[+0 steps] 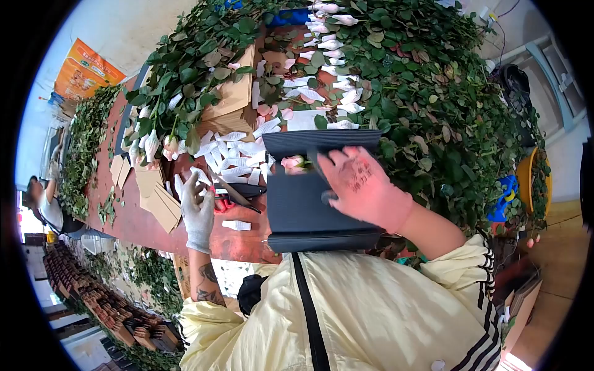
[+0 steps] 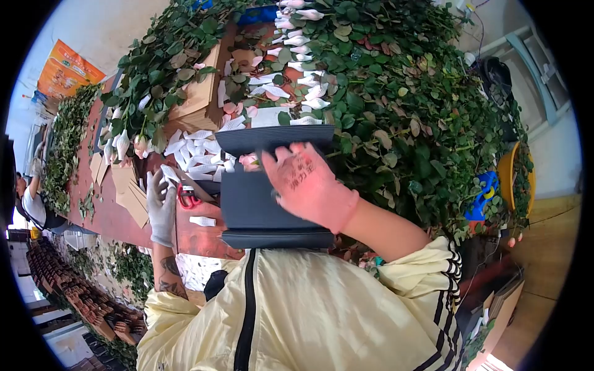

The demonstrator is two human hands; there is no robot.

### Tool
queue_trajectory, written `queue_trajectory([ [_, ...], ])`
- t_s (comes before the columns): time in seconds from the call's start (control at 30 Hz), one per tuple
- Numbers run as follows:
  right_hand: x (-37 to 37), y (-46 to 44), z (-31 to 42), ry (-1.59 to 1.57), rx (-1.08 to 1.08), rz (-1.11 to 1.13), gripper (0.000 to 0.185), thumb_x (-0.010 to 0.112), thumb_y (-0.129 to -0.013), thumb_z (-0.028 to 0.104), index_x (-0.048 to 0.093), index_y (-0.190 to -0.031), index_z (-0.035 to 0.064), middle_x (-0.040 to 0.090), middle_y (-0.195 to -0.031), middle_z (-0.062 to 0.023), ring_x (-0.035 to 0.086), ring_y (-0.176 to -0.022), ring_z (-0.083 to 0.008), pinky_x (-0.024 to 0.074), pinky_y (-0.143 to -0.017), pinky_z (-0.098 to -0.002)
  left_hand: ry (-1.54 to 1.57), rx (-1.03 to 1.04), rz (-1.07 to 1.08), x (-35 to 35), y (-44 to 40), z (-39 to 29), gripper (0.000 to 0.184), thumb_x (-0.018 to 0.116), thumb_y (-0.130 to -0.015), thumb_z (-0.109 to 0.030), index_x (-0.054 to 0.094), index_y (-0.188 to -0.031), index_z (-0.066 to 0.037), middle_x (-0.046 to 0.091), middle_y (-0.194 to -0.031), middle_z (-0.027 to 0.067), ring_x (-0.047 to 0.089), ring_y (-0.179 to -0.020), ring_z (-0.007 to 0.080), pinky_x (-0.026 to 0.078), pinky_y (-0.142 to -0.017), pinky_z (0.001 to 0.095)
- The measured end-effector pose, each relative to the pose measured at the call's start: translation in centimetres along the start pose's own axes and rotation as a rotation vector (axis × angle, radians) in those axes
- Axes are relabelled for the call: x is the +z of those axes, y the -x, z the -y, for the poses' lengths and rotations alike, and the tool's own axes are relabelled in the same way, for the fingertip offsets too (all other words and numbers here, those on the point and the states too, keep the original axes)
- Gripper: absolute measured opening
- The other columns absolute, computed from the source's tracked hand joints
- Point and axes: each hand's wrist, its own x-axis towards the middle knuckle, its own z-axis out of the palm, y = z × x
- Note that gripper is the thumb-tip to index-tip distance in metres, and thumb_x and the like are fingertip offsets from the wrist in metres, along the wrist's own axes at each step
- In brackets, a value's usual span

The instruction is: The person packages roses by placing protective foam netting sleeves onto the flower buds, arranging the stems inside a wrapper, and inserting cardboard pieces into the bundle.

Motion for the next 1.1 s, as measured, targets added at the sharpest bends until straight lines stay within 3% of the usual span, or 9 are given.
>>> queue_trajectory([
  [0.1, -5.2, 0.8, 2.3, -0.113, -0.082, 0.563, 0.066, 0.065, -0.073, 0.047, 0.050, -0.123, 0.0073, 0.053, -0.118, -0.0122, 0.046, -0.115, -0.0279, 0.0282, -0.102, -0.0402, -0.109, 0.204, 0.308, -0.3, -1.7, -4.1, 0.030, 0.060, -0.077, -0.001, 0.061, -0.108, -0.001, 0.063, -0.103, 0.0132, 0.061, -0.087, 0.0203, 0.048, -0.074, 0.0286],
  [0.13, -4.8, 2.2, 2.7, -0.114, -0.093, 0.570, 0.066, 0.065, -0.073, 0.047, 0.050, -0.123, 0.0073, 0.053, -0.118, -0.0122, 0.046, -0.115, -0.0279, 0.0282, -0.102, -0.0402, -0.146, 0.297, 0.450, 0.0, -2.1, -6.4, 0.029, 0.058, -0.077, 0.000, 0.062, -0.106, 0.000, 0.061, -0.109, 0.0142, 0.061, -0.093, 0.0231, 0.047, -0.081, 0.0312],
  [0.2, -3.9, 5.2, 2.6, -0.103, -0.215, -0.071, 0.067, 0.065, -0.072, 0.049, 0.050, -0.123, 0.0083, 0.054, -0.119, -0.0154, 0.048, -0.113, -0.0285, 0.0274, -0.103, -0.0406, -0.182, 0.384, 0.601, 1.7, -2.5, -8.8, 0.027, 0.057, -0.078, 0.002, 0.063, -0.104, 0.001, 0.060, -0.115, 0.0152, 0.061, -0.100, 0.0259, 0.046, -0.088, 0.0338],
  [0.37, -5.5, 5.2, 3.5, -0.063, -0.130, -0.039, 0.069, 0.066, -0.071, 0.048, 0.050, -0.124, 0.0080, 0.054, -0.116, -0.0170, 0.050, -0.108, -0.0284, 0.0322, -0.098, -0.0392, 0.043, 0.899, 0.959, 7.6, -3.0, -10.9, 0.033, 0.061, -0.079, -0.011, 0.060, -0.111, -0.003, 0.058, -0.112, 0.0181, 0.058, -0.100, 0.0335, 0.047, -0.086, 0.0402],
  [0.47, -5.3, 6.0, 3.7, 0.055, -0.287, 0.301, 0.065, 0.062, -0.073, 0.041, 0.047, -0.128, 0.0084, 0.052, -0.105, -0.0103, 0.051, -0.096, -0.0244, 0.0380, -0.085, -0.0349, -0.022, 0.847, 1.150, 9.6, -3.7, -9.8, 0.037, 0.059, -0.083, -0.018, 0.057, -0.116, -0.004, 0.055, -0.118, 0.0187, 0.055, -0.107, 0.0341, 0.045, -0.091, 0.0411],
  [0.73, -4.2, 7.6, 3.0, -0.123, -0.428, 0.031, 0.047, 0.046, -0.079, 0.025, 0.050, -0.124, 0.0122, 0.050, -0.097, -0.0059, 0.048, -0.083, -0.0217, 0.0364, -0.075, -0.0350, -0.558, 0.789, 1.184, 11.6, 0.8, -9.6, 0.083, 0.062, -0.073, -0.056, 0.040, -0.135, -0.004, 0.026, -0.143, 0.0262, 0.020, -0.135, 0.0414, 0.013, -0.112, 0.0492],
  [0.9, -5.1, 5.2, 3.6, 0.030, -0.117, 0.368, 0.049, 0.052, -0.075, 0.029, 0.051, -0.121, 0.0142, 0.052, -0.094, 0.0000, 0.051, -0.082, -0.0189, 0.0362, -0.076, -0.0379, -0.532, 0.782, 1.179, 11.7, 1.3, -8.7, 0.087, 0.070, -0.066, -0.050, 0.041, -0.134, -0.006, 0.025, -0.142, 0.0289, 0.021, -0.132, 0.0480, 0.015, -0.109, 0.0557],
  [0.97, -5.3, 5.1, 0.6, -0.049, -0.235, -0.044, 0.030, 0.050, -0.080, 0.016, 0.055, -0.109, 0.0145, 0.042, -0.072, 0.0005, 0.050, -0.072, -0.0162, 0.0394, -0.061, -0.0304, -0.492, 0.834, 1.122, 11.8, 1.4, -7.8, 0.083, 0.071, -0.065, -0.046, 0.044, -0.132, -0.007, 0.026, -0.141, 0.0289, 0.022, -0.132, 0.0483, 0.015, -0.108, 0.0571],
  [1.1, -4.1, 6.3, -0.3, 0.603, -0.542, 0.071, 0.029, 0.045, -0.084, 0.013, 0.056, -0.110, 0.0171, 0.042, -0.073, 0.0032, 0.048, -0.076, -0.0139, 0.0398, -0.072, -0.0355, -0.448, 0.851, 1.069, 11.5, 1.6, -7.6, 0.072, 0.067, -0.068, -0.045, 0.050, -0.128, -0.007, 0.031, -0.138, 0.0266, 0.026, -0.130, 0.0444, 0.017, -0.108, 0.0549],
])
